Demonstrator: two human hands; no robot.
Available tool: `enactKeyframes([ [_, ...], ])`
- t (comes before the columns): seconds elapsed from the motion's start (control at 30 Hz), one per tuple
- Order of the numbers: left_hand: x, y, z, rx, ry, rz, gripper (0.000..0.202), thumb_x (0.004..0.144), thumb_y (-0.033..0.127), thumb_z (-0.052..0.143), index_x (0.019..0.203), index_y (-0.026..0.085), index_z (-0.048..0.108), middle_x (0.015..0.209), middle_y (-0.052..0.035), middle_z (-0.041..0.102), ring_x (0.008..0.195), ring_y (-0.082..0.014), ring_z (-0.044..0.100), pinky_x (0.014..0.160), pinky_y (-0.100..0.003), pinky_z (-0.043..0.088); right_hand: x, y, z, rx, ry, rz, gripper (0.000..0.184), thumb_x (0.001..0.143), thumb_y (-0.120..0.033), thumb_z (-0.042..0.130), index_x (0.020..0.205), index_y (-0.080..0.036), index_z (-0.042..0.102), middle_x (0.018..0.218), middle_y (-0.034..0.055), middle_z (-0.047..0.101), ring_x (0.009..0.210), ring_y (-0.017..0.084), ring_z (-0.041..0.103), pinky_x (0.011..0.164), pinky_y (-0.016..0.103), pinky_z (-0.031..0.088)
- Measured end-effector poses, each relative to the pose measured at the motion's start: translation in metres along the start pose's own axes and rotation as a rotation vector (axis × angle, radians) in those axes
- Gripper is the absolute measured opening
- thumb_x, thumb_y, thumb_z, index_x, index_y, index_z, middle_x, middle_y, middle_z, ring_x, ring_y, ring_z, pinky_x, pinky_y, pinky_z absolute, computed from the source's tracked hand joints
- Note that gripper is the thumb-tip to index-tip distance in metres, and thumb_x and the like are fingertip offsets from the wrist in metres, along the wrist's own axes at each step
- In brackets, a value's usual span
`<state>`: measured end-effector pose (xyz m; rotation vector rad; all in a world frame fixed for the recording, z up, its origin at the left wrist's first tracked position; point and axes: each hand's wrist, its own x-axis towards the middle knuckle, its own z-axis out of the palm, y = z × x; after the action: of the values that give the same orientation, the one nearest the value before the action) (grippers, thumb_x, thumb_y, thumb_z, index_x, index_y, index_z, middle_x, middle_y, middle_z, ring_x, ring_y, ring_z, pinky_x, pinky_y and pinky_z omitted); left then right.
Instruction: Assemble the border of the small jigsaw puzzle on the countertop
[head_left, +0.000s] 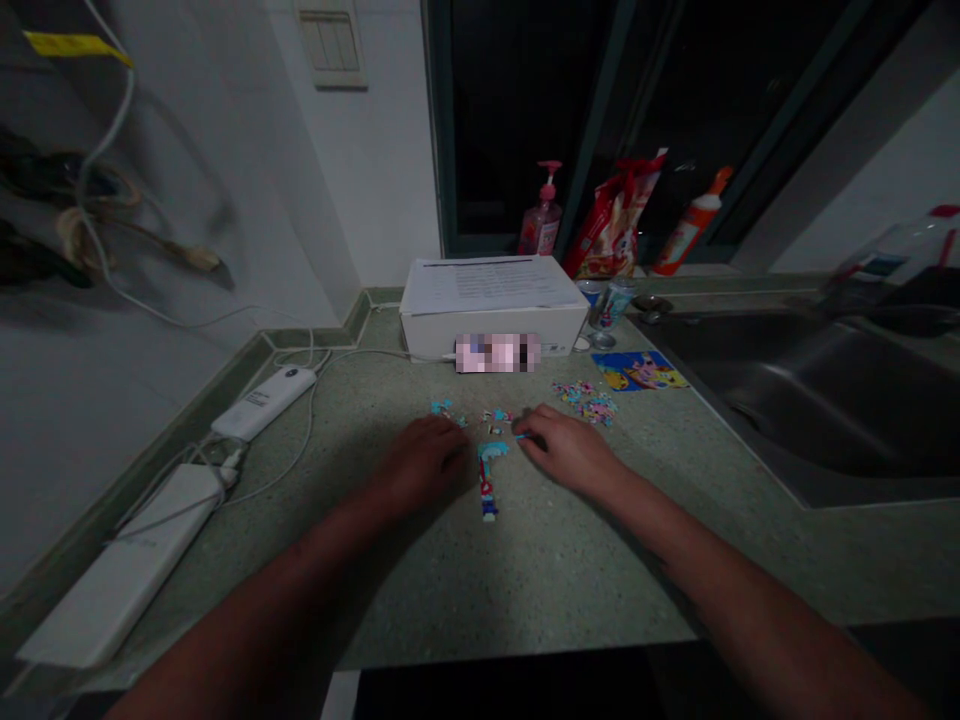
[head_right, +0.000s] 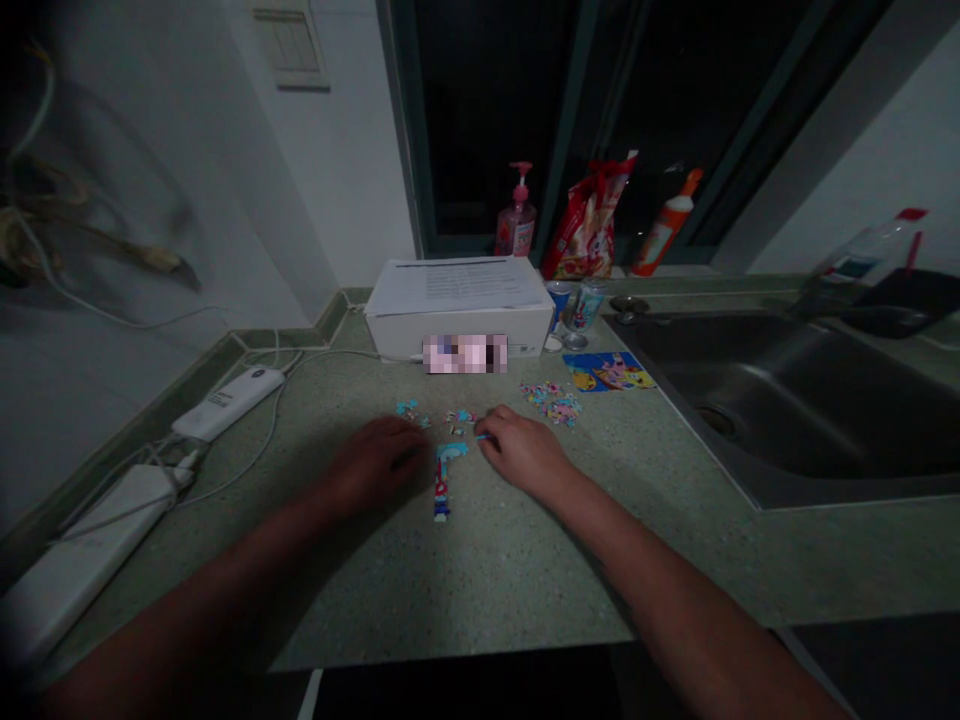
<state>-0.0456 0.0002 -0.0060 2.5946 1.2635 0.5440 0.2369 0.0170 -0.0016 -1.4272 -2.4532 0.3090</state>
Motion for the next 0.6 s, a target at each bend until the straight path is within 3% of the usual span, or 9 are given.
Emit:
enactKeyframes([
  [0.2, 0.000, -0.019, 0.002, 0.109, 0.123, -0.108, 0.017, 0.098, 0.022, 0.060, 0.105, 0.028, 0.074, 0.106, -0.0084, 0.078, 0.099, -0.0298, 0.068, 0.091, -0.049, 0.057, 0.003, 0.005, 0.003, -0.052, 0.035, 0.047, 0.021, 0.103, -0.018, 0.061, 0.115, -0.024, 0.078, 0.114, 0.0081, 0.075, 0.099, 0.024, 0.073, 0.076, 0.032, 0.049],
  [0.4, -0.002, -0.023, 0.001, 0.149, 0.122, -0.200, 0.018, 0.101, 0.025, 0.058, 0.096, 0.025, 0.075, 0.096, -0.0108, 0.075, 0.091, -0.0300, 0.067, 0.083, -0.047, 0.055, 0.006, 0.006, -0.001, -0.068, 0.051, 0.089, 0.023, 0.102, -0.017, 0.060, 0.113, -0.023, 0.079, 0.110, 0.0085, 0.073, 0.096, 0.024, 0.072, 0.074, 0.032, 0.047],
  [0.6, -0.004, -0.025, -0.016, 0.249, 0.094, -0.288, 0.021, 0.098, 0.020, 0.058, 0.086, 0.022, 0.075, 0.088, -0.0098, 0.072, 0.085, -0.0271, 0.067, 0.082, -0.043, 0.053, 0.004, 0.007, 0.000, -0.056, 0.078, 0.076, 0.022, 0.103, -0.020, 0.060, 0.115, -0.024, 0.078, 0.109, 0.0075, 0.073, 0.094, 0.023, 0.072, 0.074, 0.032, 0.047],
])
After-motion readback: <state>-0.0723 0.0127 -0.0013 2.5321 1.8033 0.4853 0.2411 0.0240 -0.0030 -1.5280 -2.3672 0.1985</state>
